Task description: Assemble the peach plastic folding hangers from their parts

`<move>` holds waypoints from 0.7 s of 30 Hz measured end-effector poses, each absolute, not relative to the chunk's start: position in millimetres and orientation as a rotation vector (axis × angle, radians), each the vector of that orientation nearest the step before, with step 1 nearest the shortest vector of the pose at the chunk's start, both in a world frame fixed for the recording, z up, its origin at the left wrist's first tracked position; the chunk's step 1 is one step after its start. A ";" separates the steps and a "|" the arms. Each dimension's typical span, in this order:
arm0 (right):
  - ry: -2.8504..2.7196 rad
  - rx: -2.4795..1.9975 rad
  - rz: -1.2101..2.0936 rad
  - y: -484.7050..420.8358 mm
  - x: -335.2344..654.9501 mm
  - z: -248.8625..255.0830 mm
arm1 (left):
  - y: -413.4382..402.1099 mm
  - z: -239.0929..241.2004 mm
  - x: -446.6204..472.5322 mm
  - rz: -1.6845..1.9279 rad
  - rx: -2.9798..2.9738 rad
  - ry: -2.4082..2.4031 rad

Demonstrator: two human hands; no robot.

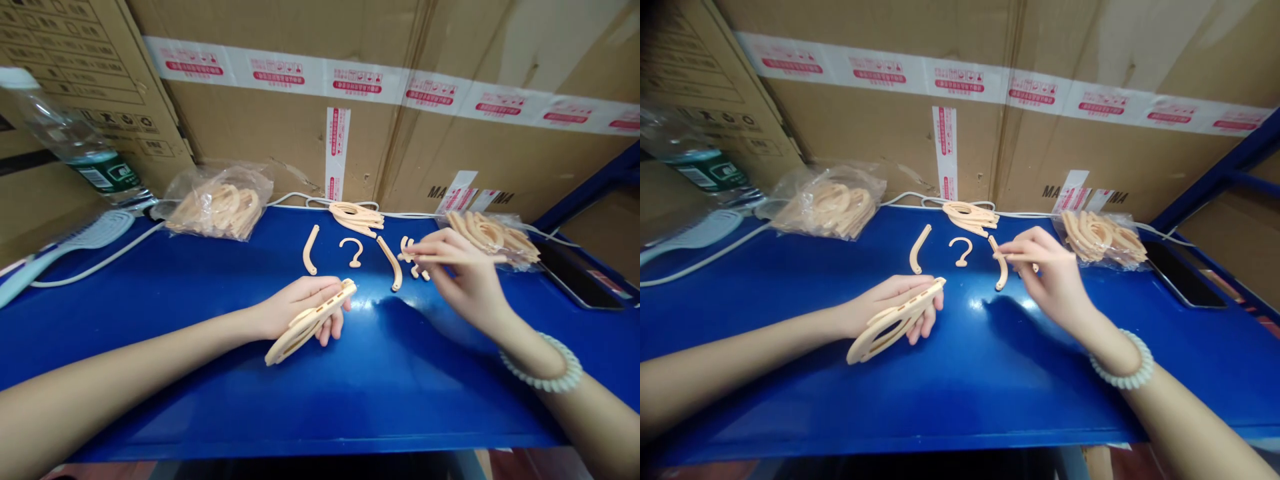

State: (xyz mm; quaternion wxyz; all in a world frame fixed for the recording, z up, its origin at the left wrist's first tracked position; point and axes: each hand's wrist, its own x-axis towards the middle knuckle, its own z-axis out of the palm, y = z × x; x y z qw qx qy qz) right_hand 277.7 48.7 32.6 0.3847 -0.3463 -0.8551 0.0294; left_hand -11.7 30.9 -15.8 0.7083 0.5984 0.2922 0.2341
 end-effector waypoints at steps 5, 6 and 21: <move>-2.094 -1.368 0.537 86.4 326.6 40.5 | 36.7 -18.8 -11.7 0.637 1.166 0.549; -2.104 -1.431 0.583 90.4 332.6 39.5 | 37.4 -18.8 -12.2 0.657 1.136 0.564; -2.321 -1.741 0.221 100.5 329.5 9.5 | 37.3 -17.6 -15.9 0.754 1.009 0.602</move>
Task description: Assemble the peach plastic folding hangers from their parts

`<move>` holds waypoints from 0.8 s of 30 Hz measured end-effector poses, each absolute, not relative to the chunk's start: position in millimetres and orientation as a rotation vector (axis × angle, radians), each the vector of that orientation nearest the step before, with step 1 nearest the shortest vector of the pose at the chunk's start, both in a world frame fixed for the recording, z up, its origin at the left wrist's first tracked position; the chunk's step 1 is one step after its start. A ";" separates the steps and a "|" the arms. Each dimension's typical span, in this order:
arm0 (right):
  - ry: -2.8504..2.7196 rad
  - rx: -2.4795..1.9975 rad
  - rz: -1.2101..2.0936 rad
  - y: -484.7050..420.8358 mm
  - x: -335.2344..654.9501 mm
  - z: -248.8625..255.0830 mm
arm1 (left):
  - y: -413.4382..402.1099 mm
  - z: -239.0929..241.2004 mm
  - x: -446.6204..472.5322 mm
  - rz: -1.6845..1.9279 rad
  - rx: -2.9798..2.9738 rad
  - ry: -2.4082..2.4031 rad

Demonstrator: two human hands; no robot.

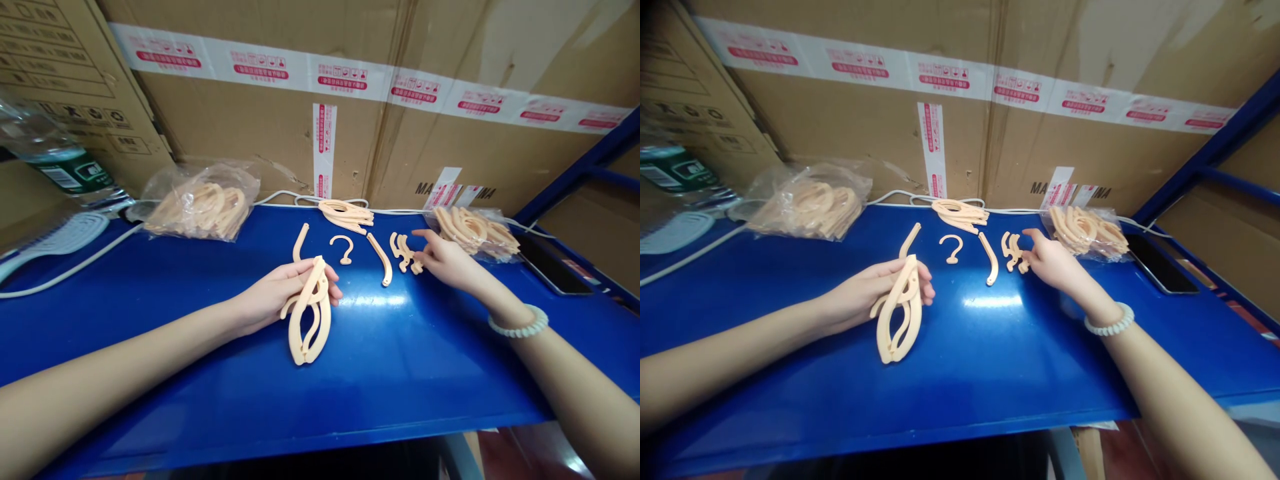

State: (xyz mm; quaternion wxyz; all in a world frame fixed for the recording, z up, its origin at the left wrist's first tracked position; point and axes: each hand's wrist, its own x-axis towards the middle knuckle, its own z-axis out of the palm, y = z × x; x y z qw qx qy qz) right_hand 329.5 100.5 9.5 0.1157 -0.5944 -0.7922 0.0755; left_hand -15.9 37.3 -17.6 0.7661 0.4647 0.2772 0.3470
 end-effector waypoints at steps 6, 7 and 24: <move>-2.306 -1.779 -0.092 89.2 320.2 14.7 | 36.3 -17.1 -14.4 0.781 1.013 0.652; -2.291 -1.665 -0.121 82.5 312.7 16.6 | 36.4 -17.6 -14.2 0.787 1.017 0.667; -2.713 -0.335 -0.266 4.6 227.5 -2.2 | 29.5 -16.6 -6.2 0.935 0.928 0.688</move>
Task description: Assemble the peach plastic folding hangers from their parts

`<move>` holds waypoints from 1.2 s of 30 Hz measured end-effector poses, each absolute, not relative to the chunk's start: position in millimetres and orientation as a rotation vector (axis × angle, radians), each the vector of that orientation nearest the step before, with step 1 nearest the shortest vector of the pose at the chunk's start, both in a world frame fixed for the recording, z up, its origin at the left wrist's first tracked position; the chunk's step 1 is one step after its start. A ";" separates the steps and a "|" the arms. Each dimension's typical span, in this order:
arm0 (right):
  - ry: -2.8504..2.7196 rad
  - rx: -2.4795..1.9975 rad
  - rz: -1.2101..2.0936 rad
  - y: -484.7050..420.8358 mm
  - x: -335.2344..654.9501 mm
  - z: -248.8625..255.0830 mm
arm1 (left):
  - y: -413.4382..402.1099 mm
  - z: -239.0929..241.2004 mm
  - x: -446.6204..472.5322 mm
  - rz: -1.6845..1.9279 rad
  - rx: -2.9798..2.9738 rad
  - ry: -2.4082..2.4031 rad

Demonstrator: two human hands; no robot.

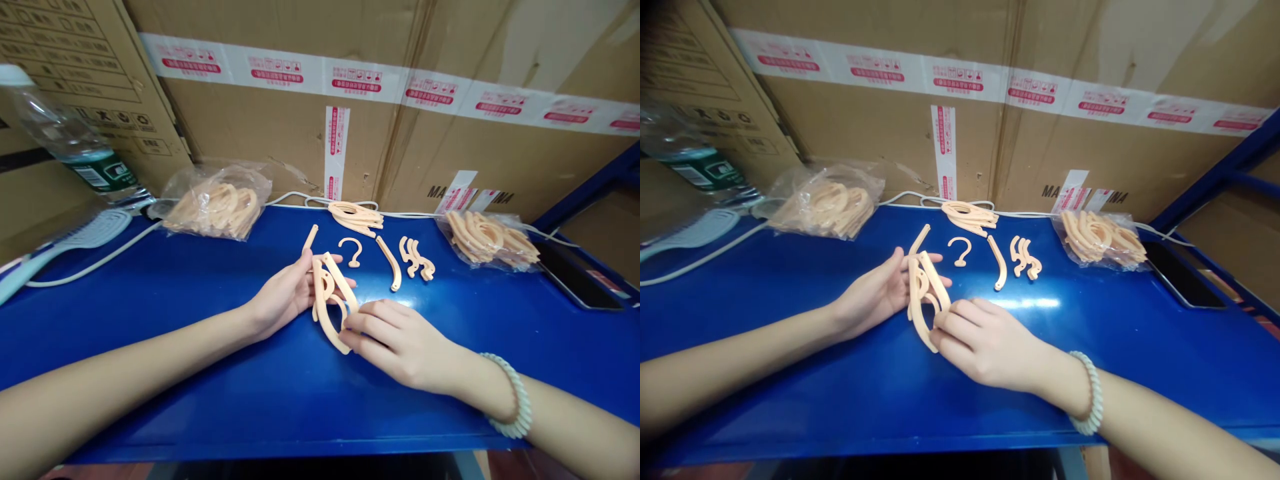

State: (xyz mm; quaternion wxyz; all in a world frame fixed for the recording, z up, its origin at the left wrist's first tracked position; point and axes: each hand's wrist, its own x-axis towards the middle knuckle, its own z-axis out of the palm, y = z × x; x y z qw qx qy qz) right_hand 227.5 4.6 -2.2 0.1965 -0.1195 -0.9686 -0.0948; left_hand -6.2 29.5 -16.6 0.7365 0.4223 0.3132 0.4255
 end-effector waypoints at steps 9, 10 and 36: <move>-2.610 -0.481 -0.464 8.4 229.9 -3.0 | 13.8 -19.2 -4.4 0.747 1.511 0.770; -2.603 -0.508 -0.501 9.0 230.3 -3.7 | 13.5 -19.6 -4.3 0.745 1.504 0.765; -2.623 -0.522 -0.512 6.9 228.5 -5.8 | 19.7 -19.9 -3.6 0.749 1.344 0.801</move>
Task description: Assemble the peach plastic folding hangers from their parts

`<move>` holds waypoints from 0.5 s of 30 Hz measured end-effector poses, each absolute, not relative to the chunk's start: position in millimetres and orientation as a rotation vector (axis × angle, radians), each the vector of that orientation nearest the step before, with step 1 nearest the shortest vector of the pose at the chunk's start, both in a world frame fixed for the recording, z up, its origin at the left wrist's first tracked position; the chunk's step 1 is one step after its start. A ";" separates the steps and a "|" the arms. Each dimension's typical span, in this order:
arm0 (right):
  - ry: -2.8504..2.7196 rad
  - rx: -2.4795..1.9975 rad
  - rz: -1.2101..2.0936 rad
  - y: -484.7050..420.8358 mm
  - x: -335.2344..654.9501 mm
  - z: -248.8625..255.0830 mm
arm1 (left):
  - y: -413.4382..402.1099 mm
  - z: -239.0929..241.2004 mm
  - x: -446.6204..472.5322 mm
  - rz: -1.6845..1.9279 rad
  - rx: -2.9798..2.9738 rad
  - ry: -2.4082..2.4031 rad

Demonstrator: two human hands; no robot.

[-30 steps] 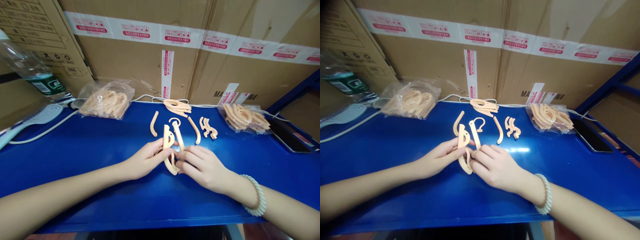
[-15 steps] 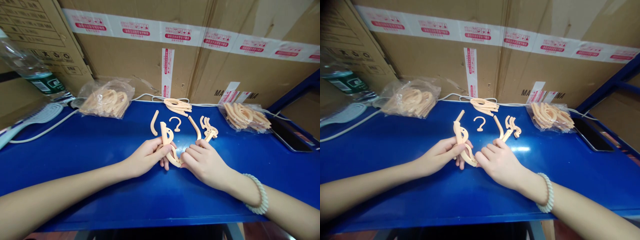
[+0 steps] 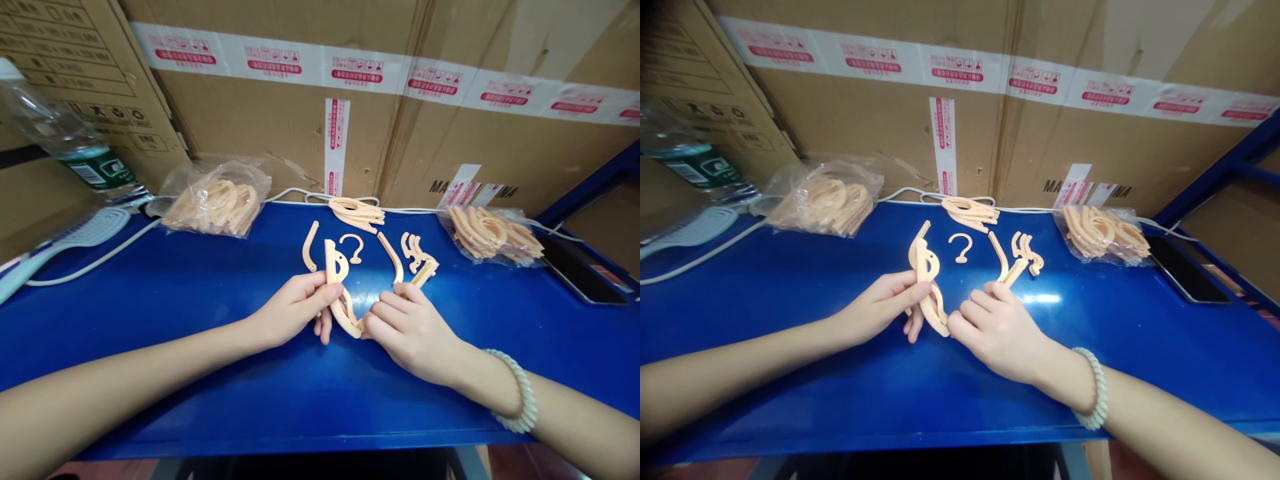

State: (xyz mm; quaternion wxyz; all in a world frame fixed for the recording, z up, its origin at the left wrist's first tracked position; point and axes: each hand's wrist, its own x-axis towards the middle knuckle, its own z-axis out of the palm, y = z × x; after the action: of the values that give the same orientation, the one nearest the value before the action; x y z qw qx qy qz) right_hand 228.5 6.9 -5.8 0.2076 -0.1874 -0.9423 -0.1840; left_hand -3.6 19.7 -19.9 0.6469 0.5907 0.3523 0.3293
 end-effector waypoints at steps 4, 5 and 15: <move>-2.612 -0.464 -0.447 8.7 233.8 -0.4 | 25.2 -20.8 -4.1 0.813 1.223 0.820; -2.604 -0.478 -0.392 11.0 236.2 0.7 | 26.2 -20.9 -4.3 0.829 1.205 0.822; -2.565 -0.669 -0.097 45.2 257.2 -6.8 | 22.7 -20.7 -4.5 0.796 1.287 0.806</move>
State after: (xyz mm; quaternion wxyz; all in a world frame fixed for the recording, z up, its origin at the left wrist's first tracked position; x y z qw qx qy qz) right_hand 257.2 45.2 -6.8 0.2419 -0.2446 -0.9383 -0.0356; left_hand -4.5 22.7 -20.7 0.6545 0.5676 0.3554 0.3511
